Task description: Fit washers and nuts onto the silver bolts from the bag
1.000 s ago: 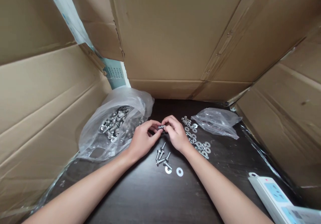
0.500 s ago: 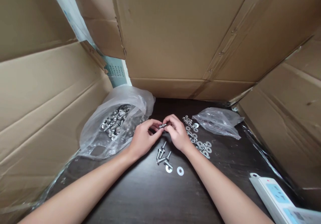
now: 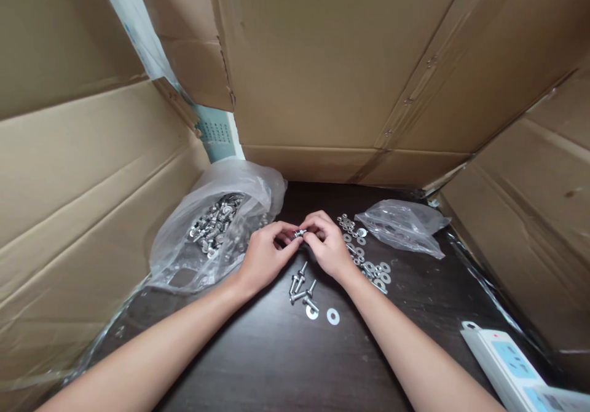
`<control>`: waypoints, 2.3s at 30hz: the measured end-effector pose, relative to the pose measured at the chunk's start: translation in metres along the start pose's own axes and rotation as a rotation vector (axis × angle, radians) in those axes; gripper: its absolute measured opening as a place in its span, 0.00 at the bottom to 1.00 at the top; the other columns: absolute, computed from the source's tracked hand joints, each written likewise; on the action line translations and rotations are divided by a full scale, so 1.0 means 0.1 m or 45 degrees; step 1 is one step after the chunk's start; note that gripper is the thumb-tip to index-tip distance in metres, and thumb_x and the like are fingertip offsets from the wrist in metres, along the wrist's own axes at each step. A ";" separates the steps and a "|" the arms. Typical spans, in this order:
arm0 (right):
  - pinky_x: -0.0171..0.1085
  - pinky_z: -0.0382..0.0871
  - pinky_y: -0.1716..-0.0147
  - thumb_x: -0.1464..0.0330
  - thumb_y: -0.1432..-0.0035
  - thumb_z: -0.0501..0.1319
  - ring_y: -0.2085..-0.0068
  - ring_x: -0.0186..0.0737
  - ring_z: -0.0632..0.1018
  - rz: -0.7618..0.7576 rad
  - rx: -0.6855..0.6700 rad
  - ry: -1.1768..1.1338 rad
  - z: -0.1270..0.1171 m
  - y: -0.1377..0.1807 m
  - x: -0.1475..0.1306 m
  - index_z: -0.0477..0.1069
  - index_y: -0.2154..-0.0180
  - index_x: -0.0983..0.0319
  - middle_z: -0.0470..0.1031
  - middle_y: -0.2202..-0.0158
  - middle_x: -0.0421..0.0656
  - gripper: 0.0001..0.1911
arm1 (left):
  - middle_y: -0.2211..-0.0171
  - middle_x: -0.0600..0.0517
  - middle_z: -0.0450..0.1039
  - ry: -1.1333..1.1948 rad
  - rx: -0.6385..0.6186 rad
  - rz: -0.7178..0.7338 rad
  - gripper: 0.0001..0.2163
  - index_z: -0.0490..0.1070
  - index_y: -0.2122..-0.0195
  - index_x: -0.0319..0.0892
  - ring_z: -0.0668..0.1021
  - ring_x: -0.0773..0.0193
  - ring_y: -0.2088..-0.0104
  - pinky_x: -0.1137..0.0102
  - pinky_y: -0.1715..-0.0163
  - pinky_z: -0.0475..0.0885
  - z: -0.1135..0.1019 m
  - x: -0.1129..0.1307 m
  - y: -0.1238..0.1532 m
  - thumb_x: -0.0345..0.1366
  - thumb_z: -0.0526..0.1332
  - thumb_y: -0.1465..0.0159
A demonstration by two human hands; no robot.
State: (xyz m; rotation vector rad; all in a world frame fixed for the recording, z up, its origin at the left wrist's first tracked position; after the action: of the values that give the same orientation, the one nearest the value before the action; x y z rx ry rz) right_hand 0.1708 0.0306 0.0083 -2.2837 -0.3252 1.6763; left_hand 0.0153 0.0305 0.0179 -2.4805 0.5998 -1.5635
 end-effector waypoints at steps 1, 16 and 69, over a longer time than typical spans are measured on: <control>0.37 0.65 0.71 0.73 0.48 0.59 0.68 0.37 0.73 -0.004 0.003 -0.004 0.00 0.00 0.00 0.74 0.69 0.60 0.70 0.62 0.43 0.06 | 0.66 0.52 0.82 -0.007 0.003 0.002 0.06 0.80 0.60 0.42 0.80 0.65 0.68 0.73 0.69 0.74 0.00 0.00 0.00 0.33 0.68 0.38; 0.36 0.65 0.71 0.73 0.49 0.58 0.69 0.36 0.71 0.035 0.064 -0.051 -0.02 -0.01 0.01 0.72 0.68 0.60 0.70 0.64 0.41 0.06 | 0.66 0.52 0.82 0.000 -0.003 -0.020 0.06 0.79 0.59 0.42 0.81 0.64 0.68 0.72 0.69 0.75 0.01 -0.03 0.00 0.35 0.67 0.37; 0.38 0.66 0.68 0.71 0.42 0.59 0.65 0.39 0.73 0.025 -0.056 0.102 0.01 -0.01 -0.03 0.71 0.70 0.60 0.71 0.64 0.43 0.05 | 0.66 0.51 0.82 0.117 -0.081 -0.044 0.05 0.76 0.60 0.42 0.83 0.63 0.66 0.72 0.67 0.77 0.03 -0.01 0.01 0.34 0.64 0.36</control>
State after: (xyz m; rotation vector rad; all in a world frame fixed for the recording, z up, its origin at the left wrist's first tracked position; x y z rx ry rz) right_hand 0.1685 0.0302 0.0113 -2.3862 -0.3257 1.5966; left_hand 0.0175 0.0300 0.0154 -2.4886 0.6327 -1.7054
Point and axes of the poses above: each hand's wrist, its own y-axis away from the middle knuckle, its own z-axis out of the palm, x = y × z, the point moved 4 cm from there along -y, towards the middle knuckle
